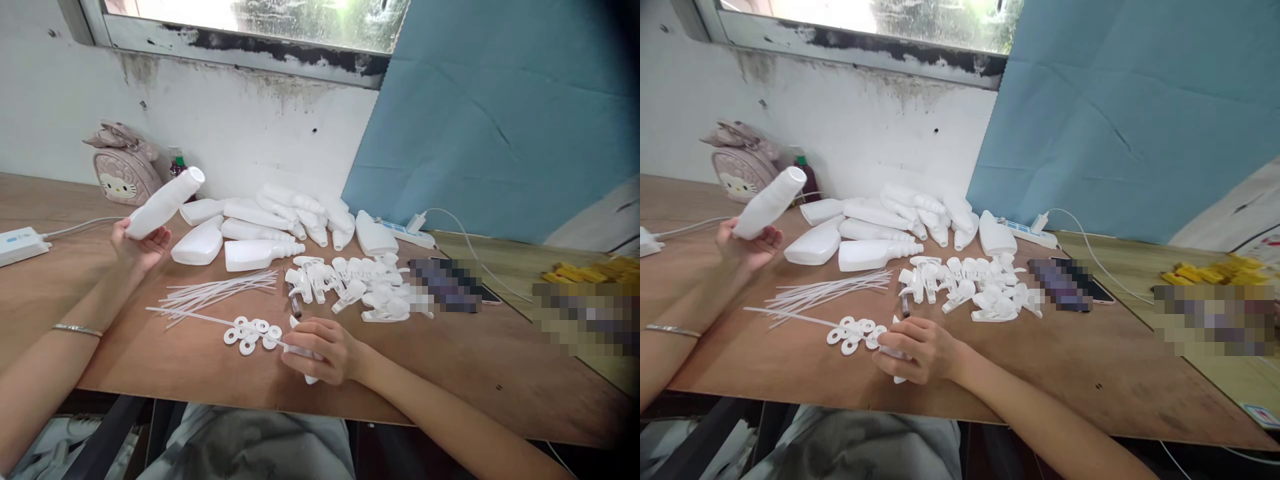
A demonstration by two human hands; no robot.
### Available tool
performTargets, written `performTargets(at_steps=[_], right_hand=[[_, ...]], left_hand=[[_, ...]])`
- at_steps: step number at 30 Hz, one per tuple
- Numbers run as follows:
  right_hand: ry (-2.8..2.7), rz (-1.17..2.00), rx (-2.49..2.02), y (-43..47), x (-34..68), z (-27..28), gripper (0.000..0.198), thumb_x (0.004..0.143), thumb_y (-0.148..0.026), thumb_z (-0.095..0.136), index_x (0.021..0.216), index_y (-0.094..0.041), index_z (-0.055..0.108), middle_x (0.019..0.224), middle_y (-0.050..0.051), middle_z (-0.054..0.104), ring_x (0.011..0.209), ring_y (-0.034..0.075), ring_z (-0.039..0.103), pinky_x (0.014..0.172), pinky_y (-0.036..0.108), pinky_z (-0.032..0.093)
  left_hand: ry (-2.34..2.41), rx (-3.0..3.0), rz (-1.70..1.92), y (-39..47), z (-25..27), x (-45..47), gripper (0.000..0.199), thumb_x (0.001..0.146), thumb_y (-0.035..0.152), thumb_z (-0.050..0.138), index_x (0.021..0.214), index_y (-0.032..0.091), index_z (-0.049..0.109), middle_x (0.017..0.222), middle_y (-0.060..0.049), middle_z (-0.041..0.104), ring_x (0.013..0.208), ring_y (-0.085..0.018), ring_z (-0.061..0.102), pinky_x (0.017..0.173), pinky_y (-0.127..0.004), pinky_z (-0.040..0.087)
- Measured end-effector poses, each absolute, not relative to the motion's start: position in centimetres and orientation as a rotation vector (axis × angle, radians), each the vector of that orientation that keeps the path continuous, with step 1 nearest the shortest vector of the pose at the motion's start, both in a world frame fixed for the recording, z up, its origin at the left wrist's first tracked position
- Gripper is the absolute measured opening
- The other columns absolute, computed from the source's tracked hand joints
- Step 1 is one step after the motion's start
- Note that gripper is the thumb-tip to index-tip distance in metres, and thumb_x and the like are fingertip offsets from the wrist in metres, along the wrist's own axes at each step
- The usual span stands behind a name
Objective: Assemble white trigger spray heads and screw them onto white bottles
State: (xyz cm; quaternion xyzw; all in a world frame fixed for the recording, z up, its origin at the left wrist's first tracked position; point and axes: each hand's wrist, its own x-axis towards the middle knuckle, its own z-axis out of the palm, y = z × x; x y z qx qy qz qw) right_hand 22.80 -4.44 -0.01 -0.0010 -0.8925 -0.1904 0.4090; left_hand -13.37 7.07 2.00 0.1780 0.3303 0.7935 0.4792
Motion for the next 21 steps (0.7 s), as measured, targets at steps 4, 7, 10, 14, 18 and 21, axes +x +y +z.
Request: performTargets(at_steps=[4,7,10,14,18,21], right_hand=[[-2.248,-0.498,-0.008,-4.4,22.8,-0.1,0.012,0.085,-0.016,0.047,0.083,-0.018,0.059,0.085,0.003,0.064,0.077,0.011,0.059,0.064,0.023,0.052],[-2.263,-0.488,0.002,-4.4,22.8,-0.1,0.011,0.084,-0.015,0.048,0.084,-0.017,0.059,0.086,0.005,0.064,0.077,0.012,0.059,0.064,0.023,0.052],[-2.261,-0.480,0.011,-4.4,22.8,-0.1,0.010,0.084,-0.014,0.049,0.084,-0.016,0.059,0.085,0.005,0.064,0.077,0.013,0.059,0.064,0.024,0.052],[-2.277,-0.477,-0.001,-4.4,22.8,-0.1,0.011,0.084,-0.014,0.049,0.084,-0.016,0.060,0.086,0.006,0.063,0.078,0.013,0.059,0.066,0.025,0.052],[-2.274,-0.476,-0.013,-4.4,22.8,-0.1,0.016,0.086,-0.015,0.044,0.083,-0.016,0.060,0.085,0.005,0.064,0.078,0.012,0.058,0.066,0.025,0.052],[-2.268,-0.470,0.001,-4.4,22.7,0.0,0.015,0.085,-0.014,0.045,0.084,-0.015,0.060,0.084,0.005,0.064,0.077,0.013,0.059,0.064,0.025,0.052]], left_hand=[[0.876,0.583,1.838,6.8,2.3,-12.4,0.027,0.077,0.028,0.039,0.092,0.015,0.056,0.074,-0.003,0.063,0.067,-0.015,0.060,0.061,-0.026,0.050],[1.030,0.666,1.760,7.0,2.2,-12.0,0.028,0.079,0.028,0.039,0.098,0.015,0.055,0.079,-0.004,0.062,0.070,-0.015,0.059,0.064,-0.026,0.048],[1.192,0.785,1.769,7.7,1.7,-12.1,0.029,0.079,0.028,0.039,0.101,0.017,0.054,0.087,-0.003,0.061,0.069,-0.012,0.056,0.062,-0.022,0.044],[1.334,0.855,1.796,8.5,0.6,-12.6,0.029,0.073,0.027,0.052,0.100,0.017,0.056,0.086,0.000,0.058,0.064,-0.008,0.051,0.058,-0.018,0.039],[1.413,0.944,1.772,8.9,-0.3,-12.8,0.031,0.070,0.027,0.058,0.099,0.018,0.057,0.079,0.002,0.057,0.060,-0.007,0.049,0.056,-0.017,0.037],[1.446,0.997,1.742,9.3,-0.7,-12.8,0.027,0.072,0.027,0.056,0.096,0.015,0.059,0.077,0.000,0.057,0.063,-0.009,0.050,0.057,-0.018,0.037]])
